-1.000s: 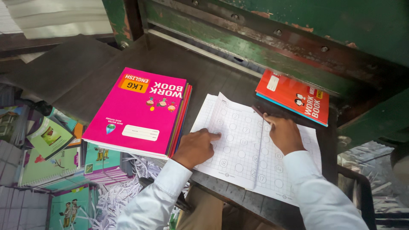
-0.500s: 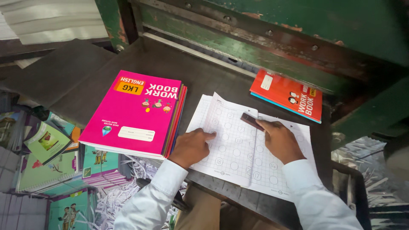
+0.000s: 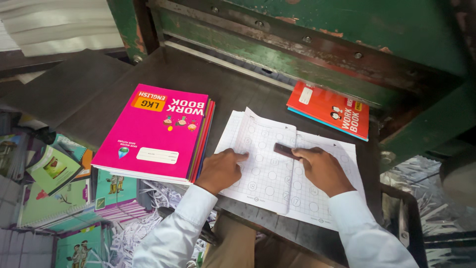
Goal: The person rubs the pages of an open workbook with a small rectangular object, moving it across printed patterns on each page. The person turns pages periodically and continues rubbing the new pages in the same manner.
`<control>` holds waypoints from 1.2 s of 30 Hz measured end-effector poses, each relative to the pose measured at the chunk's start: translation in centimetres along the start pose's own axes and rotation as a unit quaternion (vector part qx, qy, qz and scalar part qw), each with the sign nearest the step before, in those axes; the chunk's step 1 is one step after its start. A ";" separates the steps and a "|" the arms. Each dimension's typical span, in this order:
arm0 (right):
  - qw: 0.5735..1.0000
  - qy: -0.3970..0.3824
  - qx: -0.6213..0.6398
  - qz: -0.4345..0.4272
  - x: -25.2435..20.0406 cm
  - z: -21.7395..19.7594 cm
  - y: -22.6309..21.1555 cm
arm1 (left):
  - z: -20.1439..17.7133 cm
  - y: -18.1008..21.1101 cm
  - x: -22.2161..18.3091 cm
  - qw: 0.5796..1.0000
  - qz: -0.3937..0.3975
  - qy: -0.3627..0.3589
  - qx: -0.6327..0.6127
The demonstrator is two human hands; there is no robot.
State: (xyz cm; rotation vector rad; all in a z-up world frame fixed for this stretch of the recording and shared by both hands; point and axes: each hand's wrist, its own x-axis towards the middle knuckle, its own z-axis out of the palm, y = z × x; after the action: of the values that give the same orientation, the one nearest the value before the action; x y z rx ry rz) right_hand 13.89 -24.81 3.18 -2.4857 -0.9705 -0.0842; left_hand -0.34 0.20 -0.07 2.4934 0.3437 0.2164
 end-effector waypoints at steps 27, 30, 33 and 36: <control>0.992 -0.009 0.042 -0.117 -5.1 -0.6 -1.1 | 0.9 -0.5 0.1 0.999 0.022 0.025 0.016; 0.995 -0.028 0.035 -0.091 -5.9 -0.8 -1.5 | 1.1 -0.6 0.1 0.999 0.026 0.031 0.019; 0.992 -0.025 0.053 -0.108 -6.6 -0.9 -1.7 | 1.2 -0.8 0.1 0.999 0.024 0.030 0.017; 0.989 -0.014 0.070 -0.126 -7.3 -0.7 -1.8 | 1.3 -0.7 0.3 0.999 0.018 0.032 0.017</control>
State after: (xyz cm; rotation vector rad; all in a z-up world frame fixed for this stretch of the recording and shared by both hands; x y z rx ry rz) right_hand 7.28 -28.55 2.95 -2.2330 -1.2538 -0.0588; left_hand 0.06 0.13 -1.54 2.5314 0.3316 0.3076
